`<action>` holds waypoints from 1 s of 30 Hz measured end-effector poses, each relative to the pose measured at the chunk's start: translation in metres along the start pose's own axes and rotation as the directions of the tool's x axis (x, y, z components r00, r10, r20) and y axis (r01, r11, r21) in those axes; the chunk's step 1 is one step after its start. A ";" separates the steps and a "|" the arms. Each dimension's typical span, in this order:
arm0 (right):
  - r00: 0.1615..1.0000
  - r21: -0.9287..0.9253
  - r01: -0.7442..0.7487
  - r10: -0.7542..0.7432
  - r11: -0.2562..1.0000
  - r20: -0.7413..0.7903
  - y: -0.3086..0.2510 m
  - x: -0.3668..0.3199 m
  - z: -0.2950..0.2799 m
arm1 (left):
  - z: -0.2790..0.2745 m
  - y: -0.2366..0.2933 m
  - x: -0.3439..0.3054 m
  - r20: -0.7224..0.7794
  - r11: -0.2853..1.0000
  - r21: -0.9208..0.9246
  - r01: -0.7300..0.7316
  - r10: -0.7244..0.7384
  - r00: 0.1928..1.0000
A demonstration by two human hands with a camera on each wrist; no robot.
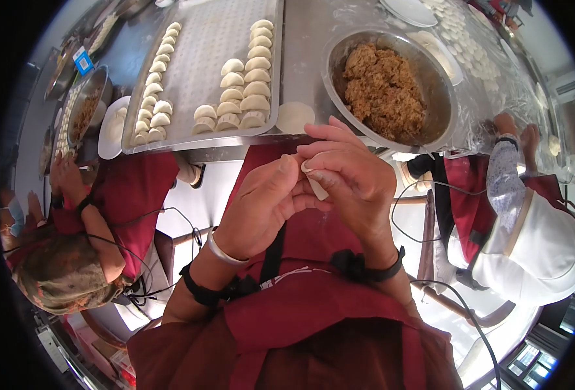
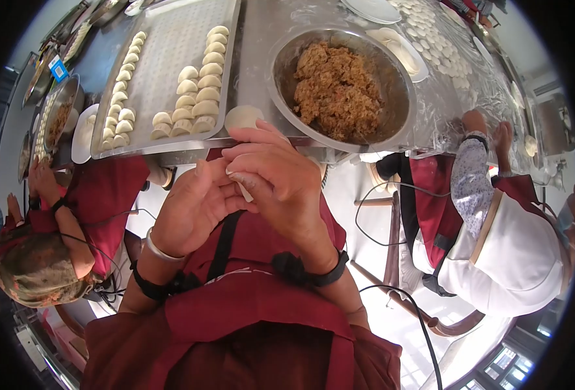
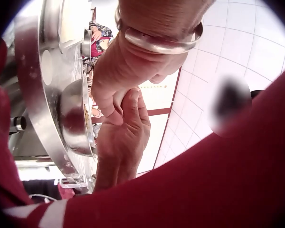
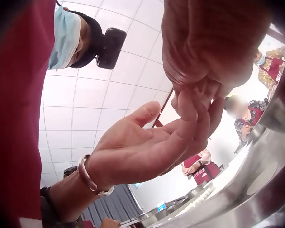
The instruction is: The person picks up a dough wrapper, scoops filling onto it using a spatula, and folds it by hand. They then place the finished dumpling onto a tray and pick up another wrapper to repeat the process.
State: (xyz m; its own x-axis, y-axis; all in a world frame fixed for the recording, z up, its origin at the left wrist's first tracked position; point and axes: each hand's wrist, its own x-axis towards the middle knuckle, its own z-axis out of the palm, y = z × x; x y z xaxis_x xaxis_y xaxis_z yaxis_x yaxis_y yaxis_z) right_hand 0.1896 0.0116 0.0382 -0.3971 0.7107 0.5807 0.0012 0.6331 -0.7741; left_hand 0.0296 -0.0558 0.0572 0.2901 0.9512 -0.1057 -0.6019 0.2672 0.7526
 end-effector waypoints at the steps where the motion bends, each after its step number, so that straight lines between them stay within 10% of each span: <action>1: 1.000 -0.029 0.014 -0.014 0.999 0.017 -0.002 0.001 -0.001 | 0.000 0.001 0.000 -0.009 1.000 0.002 0.008 -0.008 1.000; 17: 0.997 -0.056 0.027 -0.023 0.998 0.073 0.000 0.001 0.007 | -0.002 0.000 -0.001 -0.055 0.994 -0.107 0.003 -0.009 0.998; 23: 0.935 0.369 -0.239 0.315 0.898 -0.161 -0.009 -0.004 0.024 | -0.003 -0.003 0.001 -0.040 0.971 -0.237 -0.036 0.027 0.999; 30: 0.998 -0.006 -0.052 0.052 0.999 -0.017 0.010 -0.007 0.015 | -0.005 0.001 0.000 -0.050 0.992 -0.123 -0.040 0.034 0.998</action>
State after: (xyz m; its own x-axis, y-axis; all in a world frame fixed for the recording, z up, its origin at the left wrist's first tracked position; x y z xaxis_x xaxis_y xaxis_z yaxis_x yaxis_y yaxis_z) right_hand 0.1787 0.0081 0.0223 -0.3809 0.7479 0.5437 0.0279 0.5971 -0.8017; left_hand 0.0253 -0.0551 0.0553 0.2316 0.9662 -0.1128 -0.6997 0.2460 0.6707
